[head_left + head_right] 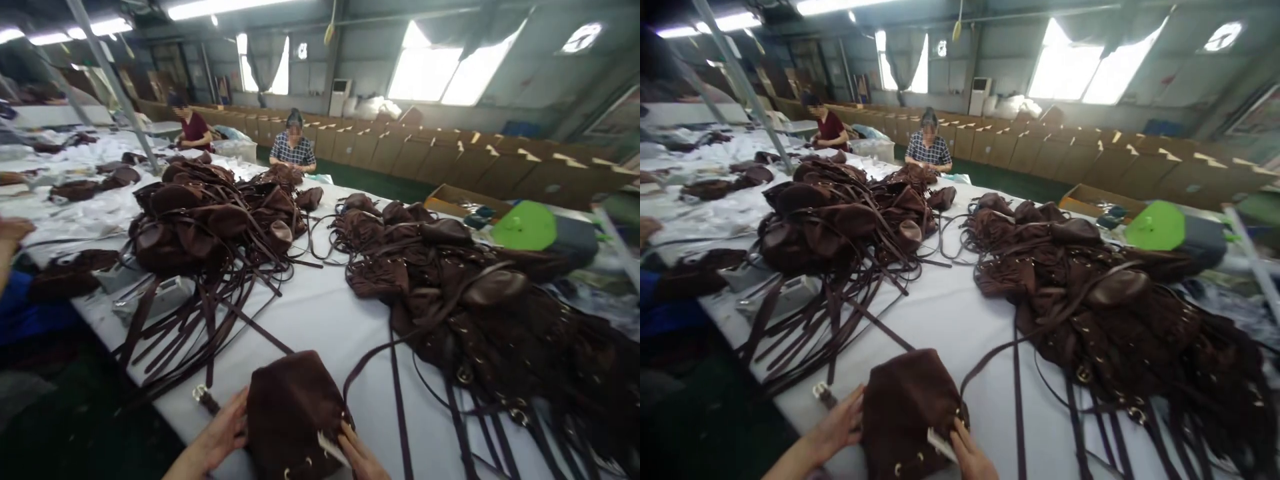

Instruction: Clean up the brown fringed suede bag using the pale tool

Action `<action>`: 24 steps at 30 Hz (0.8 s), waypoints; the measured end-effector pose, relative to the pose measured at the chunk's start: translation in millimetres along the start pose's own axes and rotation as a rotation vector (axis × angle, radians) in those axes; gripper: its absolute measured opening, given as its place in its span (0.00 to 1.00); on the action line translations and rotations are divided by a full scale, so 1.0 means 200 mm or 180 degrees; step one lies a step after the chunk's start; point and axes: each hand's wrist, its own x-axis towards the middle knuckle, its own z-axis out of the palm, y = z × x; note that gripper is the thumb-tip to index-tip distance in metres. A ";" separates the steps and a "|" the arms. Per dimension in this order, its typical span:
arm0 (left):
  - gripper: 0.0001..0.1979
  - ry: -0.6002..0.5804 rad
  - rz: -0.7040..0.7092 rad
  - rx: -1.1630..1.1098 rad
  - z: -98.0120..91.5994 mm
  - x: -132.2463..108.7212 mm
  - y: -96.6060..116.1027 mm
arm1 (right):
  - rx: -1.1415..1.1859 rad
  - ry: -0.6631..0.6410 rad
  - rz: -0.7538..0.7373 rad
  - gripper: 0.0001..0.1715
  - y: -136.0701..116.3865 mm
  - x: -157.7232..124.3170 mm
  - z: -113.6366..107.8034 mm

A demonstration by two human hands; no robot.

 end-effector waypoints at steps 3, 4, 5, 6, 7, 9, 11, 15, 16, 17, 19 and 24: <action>0.35 0.0102 -0.0006 0.0561 0.02 0.05 -0.05 | 0.0629 0.0515 0.1307 0.22 0.00 -0.16 0.05; 0.36 0.0007 -0.0061 0.0703 0.04 0.07 -0.07 | 0.0788 0.0797 0.1891 0.22 -0.01 -0.21 0.06; 0.37 -0.0095 -0.0147 0.0786 0.05 0.10 -0.09 | 0.0924 0.1101 0.2490 0.24 -0.03 -0.26 0.06; 0.38 -0.0166 -0.0234 0.0807 0.06 0.12 -0.11 | 0.1054 0.1396 0.3051 0.27 -0.05 -0.30 0.07; 0.40 -0.0206 -0.0310 0.0762 0.07 0.15 -0.13 | 0.1203 0.1622 0.3523 0.30 -0.07 -0.33 0.07; 0.44 -0.0219 -0.0370 0.0564 0.08 0.19 -0.16 | 0.1661 0.1771 0.4082 0.34 -0.12 -0.35 0.10; 0.44 -0.0220 -0.0400 0.0478 0.08 0.21 -0.16 | 0.2237 0.1661 0.4266 0.35 -0.17 -0.31 0.14; 0.38 -0.0290 -0.0639 0.0886 0.12 0.20 -0.08 | 0.2703 0.1757 0.4097 0.29 -0.26 -0.03 0.17; 0.37 -0.0316 -0.0641 0.0954 0.14 0.19 -0.05 | 0.2665 0.1873 0.3913 0.27 -0.29 0.06 0.14; 0.36 -0.0334 -0.0619 0.0978 0.16 0.18 -0.02 | 0.2612 0.1951 0.3665 0.24 -0.33 0.15 0.09; 0.33 -0.0317 -0.0534 0.0951 0.20 0.17 0.04 | 0.2347 0.1916 0.3038 0.19 -0.41 0.30 -0.01; 0.35 0.0199 -0.0250 0.0487 0.19 0.11 0.13 | 0.0680 0.1245 0.1217 0.20 -0.57 0.42 -0.06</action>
